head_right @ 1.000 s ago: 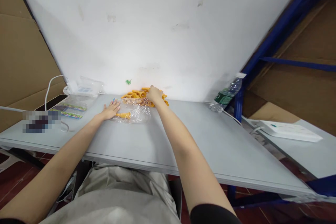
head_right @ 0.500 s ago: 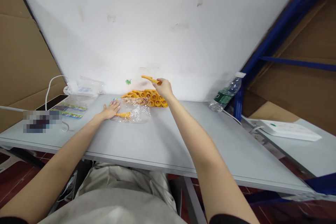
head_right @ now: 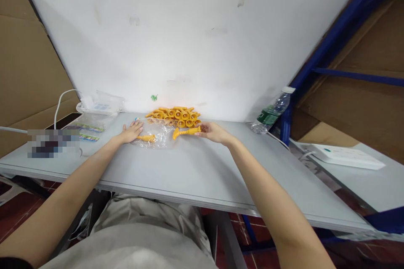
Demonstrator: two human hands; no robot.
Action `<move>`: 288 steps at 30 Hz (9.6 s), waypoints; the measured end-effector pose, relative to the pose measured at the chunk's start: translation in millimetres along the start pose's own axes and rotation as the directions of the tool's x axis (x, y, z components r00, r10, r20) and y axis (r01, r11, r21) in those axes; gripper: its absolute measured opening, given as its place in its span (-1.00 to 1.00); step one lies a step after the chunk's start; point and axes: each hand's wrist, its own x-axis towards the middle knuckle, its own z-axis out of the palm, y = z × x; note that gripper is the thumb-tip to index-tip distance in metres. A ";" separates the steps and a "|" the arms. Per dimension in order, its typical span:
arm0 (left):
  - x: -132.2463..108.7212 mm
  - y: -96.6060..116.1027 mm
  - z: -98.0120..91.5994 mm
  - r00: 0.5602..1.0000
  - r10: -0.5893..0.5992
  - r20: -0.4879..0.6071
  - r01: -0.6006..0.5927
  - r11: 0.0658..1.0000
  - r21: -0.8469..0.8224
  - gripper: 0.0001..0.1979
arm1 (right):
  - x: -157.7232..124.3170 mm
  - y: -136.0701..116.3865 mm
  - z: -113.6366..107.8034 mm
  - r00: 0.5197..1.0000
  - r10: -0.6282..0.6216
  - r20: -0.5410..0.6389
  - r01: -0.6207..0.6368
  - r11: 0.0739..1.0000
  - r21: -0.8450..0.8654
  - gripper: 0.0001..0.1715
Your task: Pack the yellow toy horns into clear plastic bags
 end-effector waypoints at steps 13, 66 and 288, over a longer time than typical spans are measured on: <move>-3.7 1.4 -1.0 1.000 0.011 0.003 -0.011 1.000 0.009 -0.39 | 9.0 11.7 49.4 0.993 -0.040 -0.111 0.052 0.992 0.112 -0.44; 2.2 28.5 0.6 0.996 0.083 0.012 -0.083 0.997 -0.003 -0.37 | 91.6 9.4 145.5 0.962 -0.194 -0.190 0.213 0.973 0.085 -0.63; -7.3 18.7 2.6 0.996 -0.028 -0.089 0.016 0.990 -0.138 -0.38 | 78.6 -27.9 95.2 0.985 -0.171 -0.039 0.155 0.952 -0.264 -0.60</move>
